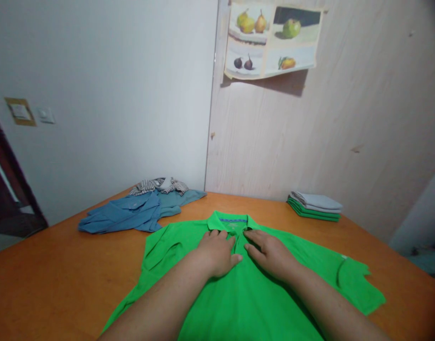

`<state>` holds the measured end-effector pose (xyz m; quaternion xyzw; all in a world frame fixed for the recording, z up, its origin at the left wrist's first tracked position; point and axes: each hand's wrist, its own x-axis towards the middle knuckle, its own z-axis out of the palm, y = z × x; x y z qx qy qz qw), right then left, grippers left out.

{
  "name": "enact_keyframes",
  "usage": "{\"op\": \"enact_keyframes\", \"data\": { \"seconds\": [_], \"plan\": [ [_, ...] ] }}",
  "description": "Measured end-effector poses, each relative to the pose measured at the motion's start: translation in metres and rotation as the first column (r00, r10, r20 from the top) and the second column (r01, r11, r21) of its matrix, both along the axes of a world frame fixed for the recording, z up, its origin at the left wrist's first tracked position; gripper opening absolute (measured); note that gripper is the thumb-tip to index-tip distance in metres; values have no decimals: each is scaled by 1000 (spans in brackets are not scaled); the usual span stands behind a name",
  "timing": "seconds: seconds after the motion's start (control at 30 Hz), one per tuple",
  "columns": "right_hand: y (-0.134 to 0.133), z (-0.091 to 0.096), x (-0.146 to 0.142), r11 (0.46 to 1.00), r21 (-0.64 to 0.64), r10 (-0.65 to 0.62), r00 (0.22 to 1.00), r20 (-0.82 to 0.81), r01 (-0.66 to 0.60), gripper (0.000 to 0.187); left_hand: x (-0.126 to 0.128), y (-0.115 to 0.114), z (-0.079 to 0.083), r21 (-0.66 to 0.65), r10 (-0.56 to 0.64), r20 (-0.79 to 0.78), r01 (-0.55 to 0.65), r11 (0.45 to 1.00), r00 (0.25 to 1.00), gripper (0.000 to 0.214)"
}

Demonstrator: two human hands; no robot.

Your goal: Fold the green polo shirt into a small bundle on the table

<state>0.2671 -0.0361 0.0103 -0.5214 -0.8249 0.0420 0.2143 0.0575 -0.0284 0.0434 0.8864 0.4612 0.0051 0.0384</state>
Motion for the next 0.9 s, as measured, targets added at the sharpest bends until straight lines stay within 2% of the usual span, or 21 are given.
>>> {"op": "enact_keyframes", "data": {
  "seconds": [0.23,0.47,0.73,0.9],
  "plan": [
    [-2,-1,-3,999,-29,17,1000,-6,-17,50,1,1,2,69,-50,59,46,997,997,43],
    [-4,-2,-5,1000,2,-25,997,-78,25,42,1,3,-2,90,-75,75,68,994,994,35],
    [-4,-3,-8,998,-38,53,997,-49,-55,52,-3,8,-8,22,-130,113,128,992,985,43],
    [-6,-1,-11,993,-95,76,997,-9,-76,54,-11,14,-11,-47,-111,203,123,991,973,36]
  ]
}}
